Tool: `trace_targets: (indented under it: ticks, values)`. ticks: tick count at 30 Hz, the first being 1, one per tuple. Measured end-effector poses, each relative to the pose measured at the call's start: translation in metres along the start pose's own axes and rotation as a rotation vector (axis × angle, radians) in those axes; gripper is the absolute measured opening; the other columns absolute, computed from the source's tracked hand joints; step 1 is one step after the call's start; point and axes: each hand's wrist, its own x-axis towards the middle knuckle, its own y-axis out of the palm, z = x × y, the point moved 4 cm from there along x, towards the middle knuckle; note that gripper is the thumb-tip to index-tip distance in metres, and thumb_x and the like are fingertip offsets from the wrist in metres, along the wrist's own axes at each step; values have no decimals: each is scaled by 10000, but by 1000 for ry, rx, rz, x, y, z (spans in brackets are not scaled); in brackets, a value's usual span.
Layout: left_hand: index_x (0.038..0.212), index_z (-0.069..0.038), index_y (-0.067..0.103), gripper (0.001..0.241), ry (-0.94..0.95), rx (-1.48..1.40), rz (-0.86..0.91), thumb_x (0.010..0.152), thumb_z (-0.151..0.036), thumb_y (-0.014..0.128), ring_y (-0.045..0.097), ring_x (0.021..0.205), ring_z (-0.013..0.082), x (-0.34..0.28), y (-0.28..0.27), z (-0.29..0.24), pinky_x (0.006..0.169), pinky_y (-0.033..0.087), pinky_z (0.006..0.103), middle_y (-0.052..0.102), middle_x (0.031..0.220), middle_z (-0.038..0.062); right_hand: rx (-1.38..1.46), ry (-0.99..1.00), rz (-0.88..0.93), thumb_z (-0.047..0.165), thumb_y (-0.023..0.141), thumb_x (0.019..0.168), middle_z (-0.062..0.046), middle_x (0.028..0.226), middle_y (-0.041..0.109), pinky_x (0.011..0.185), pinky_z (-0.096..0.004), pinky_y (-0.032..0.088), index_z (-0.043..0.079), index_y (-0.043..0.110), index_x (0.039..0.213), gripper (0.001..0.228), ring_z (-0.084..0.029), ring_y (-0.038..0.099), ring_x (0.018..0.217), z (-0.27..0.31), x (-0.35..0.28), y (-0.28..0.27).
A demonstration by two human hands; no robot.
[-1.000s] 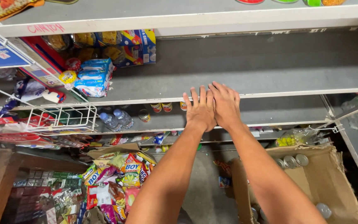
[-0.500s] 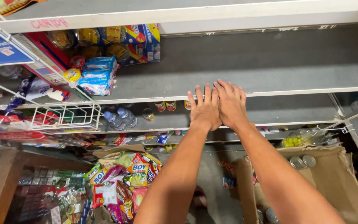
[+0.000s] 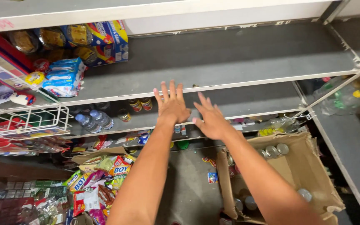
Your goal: Stocking and organizing various canned goods and snack bags from a cardboard box onto store shelves.
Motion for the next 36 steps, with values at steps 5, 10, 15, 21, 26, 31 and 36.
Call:
trace_targets:
  ticks: [5, 10, 15, 21, 26, 31, 36]
  values:
    - [1627, -74, 99, 1042, -61, -3, -113, 860, -434, 705, -103, 1568, 450, -4, 10, -7, 1237, -9, 659, 1, 1705, 196, 177, 394, 59, 307, 643, 929, -172, 1626, 341, 1160, -428, 336, 101, 484, 1461, 593, -372, 387, 1453, -84, -122, 9]
    - [1595, 49, 122, 1054, -4, -397, -358, 818, -365, 702, 81, 1539, 454, -27, 78, -37, 1184, 191, 543, 1, 1695, 277, 174, 715, 97, 308, 661, 927, -188, 1417, 579, 1087, -438, 435, 115, 576, 1397, 515, -380, 549, 1307, -169, -235, -5]
    - [1546, 86, 233, 885, 3, -684, -77, 929, -385, 658, 219, 1531, 440, -61, 246, -95, 1247, 214, 452, 248, 1619, 318, 333, 809, 6, 270, 679, 869, -136, 1208, 743, 942, -412, 564, 88, 634, 1298, 468, -313, 748, 1066, -275, -323, -3]
    - [1417, 38, 498, 712, -222, -686, 288, 874, -377, 698, 536, 1355, 398, -113, 365, -149, 1133, 430, 416, 546, 1425, 302, 142, 1051, -66, 300, 696, 890, -175, 1200, 754, 989, -423, 538, 64, 663, 1276, 454, -334, 716, 1119, -386, -413, -10]
    - [1422, -20, 512, 699, -462, -616, 379, 864, -416, 652, 547, 1356, 386, -120, 422, -161, 1136, 437, 421, 566, 1437, 265, -131, 1094, -138, 277, 634, 886, -302, 1348, 622, 1092, -461, 452, -28, 628, 1317, 528, -437, 580, 1269, -449, -464, -3]
    - [1477, -33, 402, 741, -520, -631, 386, 868, -383, 640, 530, 1339, 439, -116, 454, -186, 1137, 428, 437, 504, 1466, 291, -178, 1083, -53, 264, 650, 866, -344, 1434, 526, 1134, -465, 417, -86, 483, 1408, 666, -458, 508, 1338, -478, -483, 11]
    - [1450, -32, 376, 735, -581, -685, 397, 865, -352, 684, 535, 1308, 458, -115, 479, -198, 1118, 431, 456, 528, 1417, 306, -136, 1186, 28, 296, 663, 874, -369, 1433, 481, 1066, -502, 417, -88, 295, 1505, 825, -499, 476, 1310, -507, -501, 19]
